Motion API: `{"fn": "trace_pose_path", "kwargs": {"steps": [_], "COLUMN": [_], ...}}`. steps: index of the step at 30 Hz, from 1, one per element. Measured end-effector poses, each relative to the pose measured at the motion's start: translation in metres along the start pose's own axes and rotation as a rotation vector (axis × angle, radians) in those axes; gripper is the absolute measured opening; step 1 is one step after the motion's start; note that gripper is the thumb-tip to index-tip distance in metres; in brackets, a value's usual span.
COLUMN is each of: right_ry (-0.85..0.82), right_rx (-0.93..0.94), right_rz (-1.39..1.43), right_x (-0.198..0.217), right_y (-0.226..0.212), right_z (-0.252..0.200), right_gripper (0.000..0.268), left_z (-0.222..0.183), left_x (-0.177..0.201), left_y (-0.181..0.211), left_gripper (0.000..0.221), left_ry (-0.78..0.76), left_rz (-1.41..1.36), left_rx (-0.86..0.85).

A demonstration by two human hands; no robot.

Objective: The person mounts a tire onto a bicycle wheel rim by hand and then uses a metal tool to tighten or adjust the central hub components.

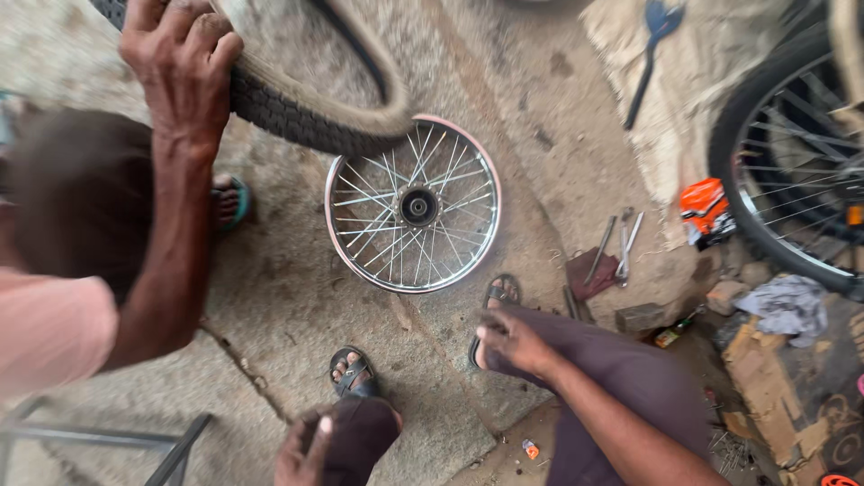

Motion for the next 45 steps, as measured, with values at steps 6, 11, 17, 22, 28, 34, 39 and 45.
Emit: {"fn": "trace_pose_path", "kwargs": {"steps": [6, 11, 17, 22, 28, 34, 39, 45], "right_ry": [0.304, 0.366, 0.439, 0.46, 0.163, 0.275, 0.42, 0.609], "right_rx": [-0.005, -0.047, 0.229, 0.058, -0.087, -0.165, -0.127, 0.03], "right_rz": [-0.235, -0.334, -0.456, -0.663, -0.677, -0.642, -0.87, -0.316], "right_x": [0.037, 0.02, -0.03, -0.077, -0.106, -0.102, -0.116, -0.097], "right_y": [0.064, 0.018, -0.046, -0.042, 0.026, 0.071, 0.036, 0.022], "right_z": [0.074, 0.062, -0.008, -0.001, 0.088, 0.134, 0.19, 0.231], "right_gripper": [0.057, 0.057, 0.059, 0.066, 0.065, 0.066, 0.077, 0.071], "left_z": [0.125, 0.184, 0.283, 0.353, 0.365, 0.385, 0.373, 0.357], "left_x": [0.032, 0.046, -0.026, -0.108, -0.118, -0.092, -0.081, -0.074], "left_y": [-0.088, -0.069, 0.134, 0.198, 0.182, 0.18, 0.189, 0.2], "left_gripper": [0.045, 0.055, 0.043, 0.042, 0.104, 0.078, 0.08, 0.071], "left_ry": [0.117, 0.045, -0.029, -0.005, 0.118, -0.037, -0.18, -0.214], "left_rz": [0.119, 0.247, 0.78, 1.068, 1.435, 1.438, 1.441, 1.29], "left_rx": [0.091, 0.28, -0.107, -0.512, -0.779, -0.476, -0.343, -0.246]}}
Point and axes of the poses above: each hand's wrist, its own z-axis towards the middle knuckle, its own x-axis out of the back of the hand, y = z × x, the point moved 4 cm from there along z, towards the middle knuckle, and after that the axes turned 15 degrees about -y, right-handed, at the moved point
